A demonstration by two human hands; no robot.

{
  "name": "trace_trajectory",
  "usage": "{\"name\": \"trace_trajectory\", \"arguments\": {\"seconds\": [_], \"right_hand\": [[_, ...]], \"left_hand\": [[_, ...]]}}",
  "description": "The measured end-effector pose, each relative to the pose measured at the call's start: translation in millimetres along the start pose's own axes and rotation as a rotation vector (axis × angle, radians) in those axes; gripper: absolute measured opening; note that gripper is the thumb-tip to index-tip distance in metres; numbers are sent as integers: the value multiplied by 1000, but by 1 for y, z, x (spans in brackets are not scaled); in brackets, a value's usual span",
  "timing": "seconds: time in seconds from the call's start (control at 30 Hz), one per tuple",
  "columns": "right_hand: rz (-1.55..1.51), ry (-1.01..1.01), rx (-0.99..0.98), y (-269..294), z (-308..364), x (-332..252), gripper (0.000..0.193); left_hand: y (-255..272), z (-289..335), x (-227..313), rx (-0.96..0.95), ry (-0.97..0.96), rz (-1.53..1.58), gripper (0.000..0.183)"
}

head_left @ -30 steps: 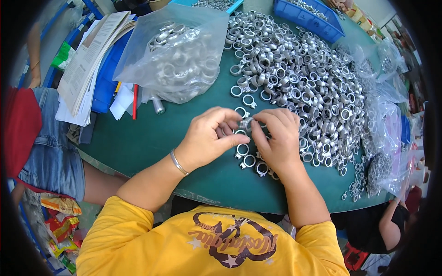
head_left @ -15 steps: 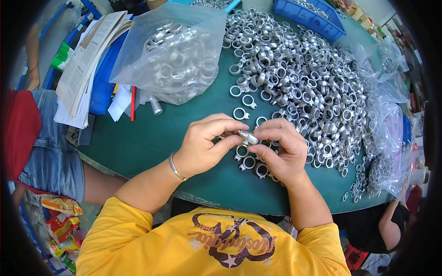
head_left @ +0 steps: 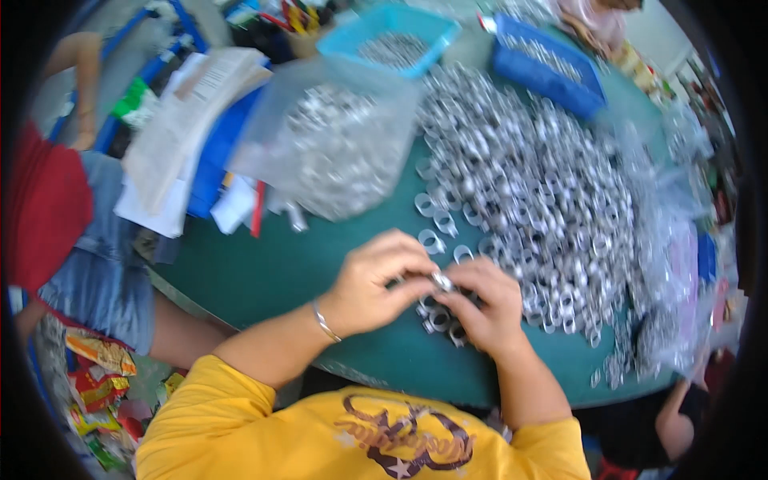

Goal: The person sorts small metal rings by hand on a table, picking them up from a pile and placing them into a plastic bag.

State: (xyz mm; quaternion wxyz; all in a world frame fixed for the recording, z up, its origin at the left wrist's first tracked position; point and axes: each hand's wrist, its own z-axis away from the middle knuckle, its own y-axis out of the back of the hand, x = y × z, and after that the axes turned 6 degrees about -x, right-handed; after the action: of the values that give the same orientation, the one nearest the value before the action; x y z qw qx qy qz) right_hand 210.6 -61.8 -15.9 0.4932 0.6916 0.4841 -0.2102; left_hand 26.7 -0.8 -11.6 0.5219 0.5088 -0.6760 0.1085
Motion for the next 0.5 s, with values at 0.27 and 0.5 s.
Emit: {"name": "trace_trajectory", "arguments": {"seconds": [0.27, 0.5], "right_hand": [[333, -3, 92, 10, 9, 1, 20], [417, -102, -161, 3, 12, -13, 21]], "left_hand": [[2, -5, 10, -67, 154, -16, 24], [-14, 15, -20, -317, -27, -443, 54]]}}
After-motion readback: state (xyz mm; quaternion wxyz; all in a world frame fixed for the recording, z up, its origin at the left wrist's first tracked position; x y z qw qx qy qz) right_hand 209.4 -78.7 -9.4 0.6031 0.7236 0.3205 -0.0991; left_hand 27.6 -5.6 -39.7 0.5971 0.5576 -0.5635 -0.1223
